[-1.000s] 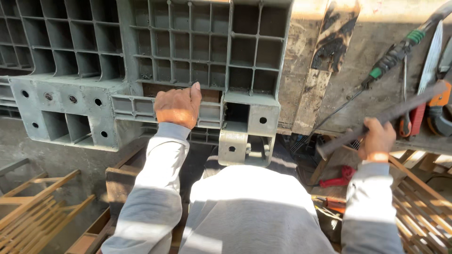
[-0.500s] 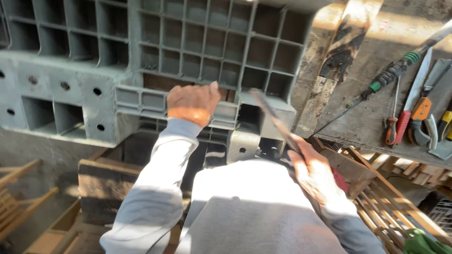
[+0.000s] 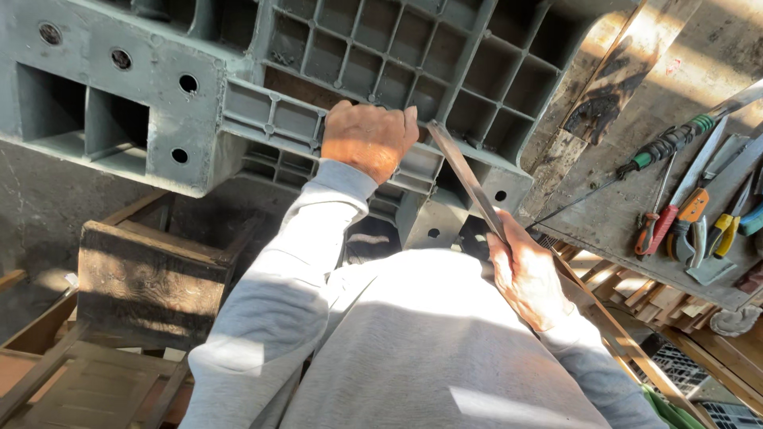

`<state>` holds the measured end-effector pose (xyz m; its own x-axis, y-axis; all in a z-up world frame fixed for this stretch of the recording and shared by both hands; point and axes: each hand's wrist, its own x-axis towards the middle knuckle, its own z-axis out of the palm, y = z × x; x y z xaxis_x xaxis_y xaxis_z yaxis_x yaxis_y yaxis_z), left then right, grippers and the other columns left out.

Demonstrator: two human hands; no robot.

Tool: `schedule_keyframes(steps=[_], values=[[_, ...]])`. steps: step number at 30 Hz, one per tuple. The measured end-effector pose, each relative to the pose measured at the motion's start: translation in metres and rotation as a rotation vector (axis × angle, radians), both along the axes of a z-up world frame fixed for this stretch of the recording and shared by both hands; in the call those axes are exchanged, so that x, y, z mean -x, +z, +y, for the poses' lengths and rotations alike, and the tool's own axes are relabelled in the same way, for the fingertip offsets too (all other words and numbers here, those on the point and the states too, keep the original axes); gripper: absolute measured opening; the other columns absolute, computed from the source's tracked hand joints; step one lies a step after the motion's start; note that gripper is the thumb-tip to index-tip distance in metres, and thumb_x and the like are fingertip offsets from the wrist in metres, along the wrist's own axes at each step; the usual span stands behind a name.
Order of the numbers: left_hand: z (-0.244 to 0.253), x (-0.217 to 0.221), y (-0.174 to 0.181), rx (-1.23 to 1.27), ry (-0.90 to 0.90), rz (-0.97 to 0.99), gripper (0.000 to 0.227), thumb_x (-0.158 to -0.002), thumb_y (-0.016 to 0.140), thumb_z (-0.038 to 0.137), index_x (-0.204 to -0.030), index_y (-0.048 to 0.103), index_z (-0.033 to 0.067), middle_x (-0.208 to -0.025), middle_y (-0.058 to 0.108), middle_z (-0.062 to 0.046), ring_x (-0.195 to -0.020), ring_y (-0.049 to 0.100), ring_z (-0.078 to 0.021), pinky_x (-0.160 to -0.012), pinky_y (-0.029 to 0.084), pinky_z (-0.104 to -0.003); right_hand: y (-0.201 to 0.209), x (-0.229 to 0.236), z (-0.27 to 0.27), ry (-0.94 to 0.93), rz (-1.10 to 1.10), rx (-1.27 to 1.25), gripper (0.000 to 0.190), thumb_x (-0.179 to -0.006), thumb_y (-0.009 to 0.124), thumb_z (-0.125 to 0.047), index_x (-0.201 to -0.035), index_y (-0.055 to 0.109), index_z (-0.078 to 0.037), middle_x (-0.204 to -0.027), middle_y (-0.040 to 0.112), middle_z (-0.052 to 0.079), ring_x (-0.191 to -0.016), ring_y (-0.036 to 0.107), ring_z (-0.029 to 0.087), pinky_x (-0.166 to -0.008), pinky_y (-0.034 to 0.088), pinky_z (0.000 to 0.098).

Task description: The person uses a soldering iron to melt and smooth sections of a gray plastic pallet, then uses pliers to pull away softened plastic and a wooden stick to scrape and shape the surface. The person repeatedly repositions the pallet to access different areas.

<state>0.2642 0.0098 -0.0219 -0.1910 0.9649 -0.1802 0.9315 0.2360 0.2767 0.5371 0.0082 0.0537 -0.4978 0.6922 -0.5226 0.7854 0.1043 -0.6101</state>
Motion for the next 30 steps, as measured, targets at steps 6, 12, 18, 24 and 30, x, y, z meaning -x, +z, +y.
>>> schedule_keyframes(steps=[6,12,18,24,30], values=[[-0.008,0.001,-0.017,-0.036,-0.036,-0.005,0.052,-0.106,0.053,0.037,-0.061,0.069,0.0164,-0.055,0.066,-0.005,-0.051,0.062,-0.0268,-0.060,0.046,-0.043,-0.016,-0.021,-0.010,-0.045,0.086,-0.075,0.043,-0.103,0.054,-0.012,-0.145,0.052,-0.003,-0.075,0.063,0.009,-0.061,0.064,0.015,-0.056,0.053,0.0303],[-0.020,0.000,0.005,-0.452,-0.026,-0.034,0.035,-0.104,0.061,0.024,-0.073,0.067,0.0100,-0.068,0.062,-0.006,-0.069,0.059,-0.0277,-0.071,0.043,-0.043,0.031,-0.020,0.035,-0.262,0.062,0.427,0.063,-0.102,0.046,-0.021,-0.161,0.030,-0.010,-0.077,0.059,0.006,-0.051,0.054,0.012,-0.046,0.048,0.0278],[-0.028,0.009,-0.007,-0.467,0.076,0.060,0.041,-0.103,0.064,0.021,-0.064,0.064,0.0092,-0.061,0.056,-0.006,-0.068,0.054,-0.0273,-0.081,0.044,-0.043,0.055,0.007,0.099,0.083,-0.005,0.607,0.071,-0.099,0.042,-0.027,-0.167,0.021,-0.018,-0.079,0.062,0.006,-0.047,0.055,0.012,-0.042,0.051,0.0282],[-0.020,0.010,-0.004,-0.386,0.129,0.047,0.048,-0.098,0.065,0.022,-0.052,0.060,0.0092,-0.052,0.056,-0.005,-0.062,0.052,-0.0238,-0.076,0.043,-0.043,0.054,0.062,0.124,-0.062,-0.239,0.752,0.060,-0.102,0.053,-0.023,-0.160,0.038,-0.022,-0.071,0.060,0.010,-0.043,0.051,0.015,-0.036,0.043,0.0332],[-0.020,0.012,-0.004,-0.414,0.146,-0.034,0.046,-0.097,0.067,0.017,-0.052,0.060,0.0096,-0.051,0.055,-0.005,-0.059,0.050,-0.0231,-0.072,0.040,-0.042,0.044,0.062,0.159,-0.079,-0.012,0.907,0.067,-0.099,0.053,-0.023,-0.162,0.029,-0.026,-0.062,0.059,0.004,-0.036,0.049,0.011,-0.028,0.043,0.0280]])
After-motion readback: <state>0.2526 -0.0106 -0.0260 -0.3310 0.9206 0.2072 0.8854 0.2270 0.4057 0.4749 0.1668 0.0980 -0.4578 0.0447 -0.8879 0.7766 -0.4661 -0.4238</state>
